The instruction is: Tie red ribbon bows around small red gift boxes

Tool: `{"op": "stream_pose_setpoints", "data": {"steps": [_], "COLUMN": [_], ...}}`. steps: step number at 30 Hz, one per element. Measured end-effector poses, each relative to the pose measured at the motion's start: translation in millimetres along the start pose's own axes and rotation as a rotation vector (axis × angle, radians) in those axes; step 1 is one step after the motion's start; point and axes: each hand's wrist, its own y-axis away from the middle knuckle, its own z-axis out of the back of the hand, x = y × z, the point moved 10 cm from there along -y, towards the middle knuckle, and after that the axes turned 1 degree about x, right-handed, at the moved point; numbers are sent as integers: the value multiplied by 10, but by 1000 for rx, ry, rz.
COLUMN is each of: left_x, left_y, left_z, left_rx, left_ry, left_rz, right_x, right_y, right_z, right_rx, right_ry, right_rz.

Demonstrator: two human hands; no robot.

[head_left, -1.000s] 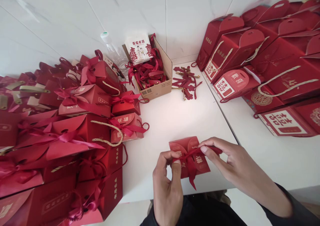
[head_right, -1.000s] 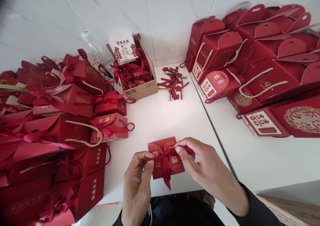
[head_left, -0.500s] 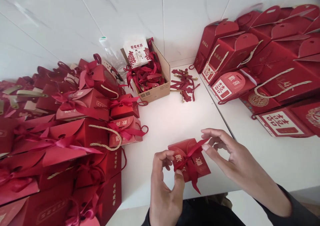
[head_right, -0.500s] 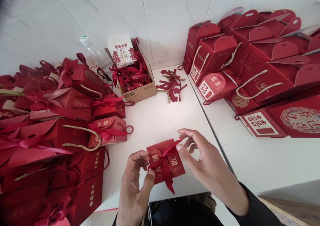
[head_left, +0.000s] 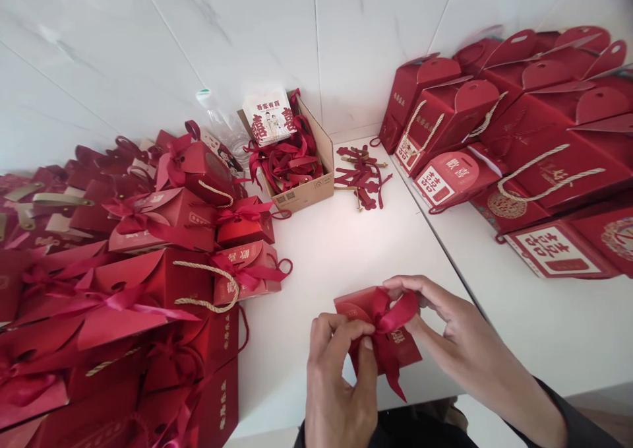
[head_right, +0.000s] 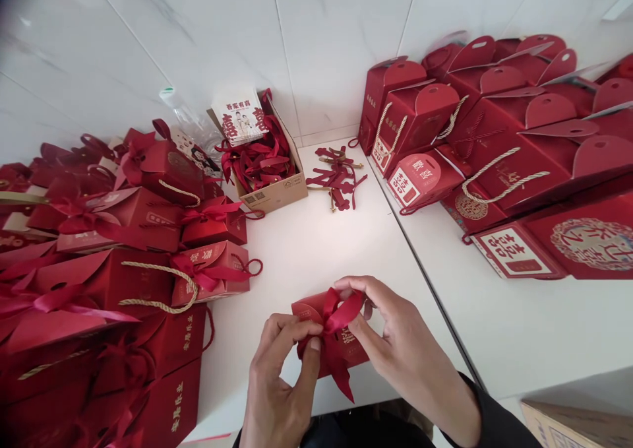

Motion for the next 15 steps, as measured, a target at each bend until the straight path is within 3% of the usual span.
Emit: {"op": "stream_pose_setpoints", "data": {"steps": [6, 10, 15], "left_x": [26, 55, 88], "left_y": [55, 73, 71], "left_z": [81, 81, 84], "left_rx": [-58, -60, -74], "left_ry": [-112, -105, -87], "left_rz": [-1, 18, 69], "right_x": [41, 92, 49], "right_y": [-29, -77, -100], "right_z": [1, -71, -73], "right_rx": [-15, 41, 48], "right_ry": [0, 111, 70], "right_rz": [-2, 54, 39]}}
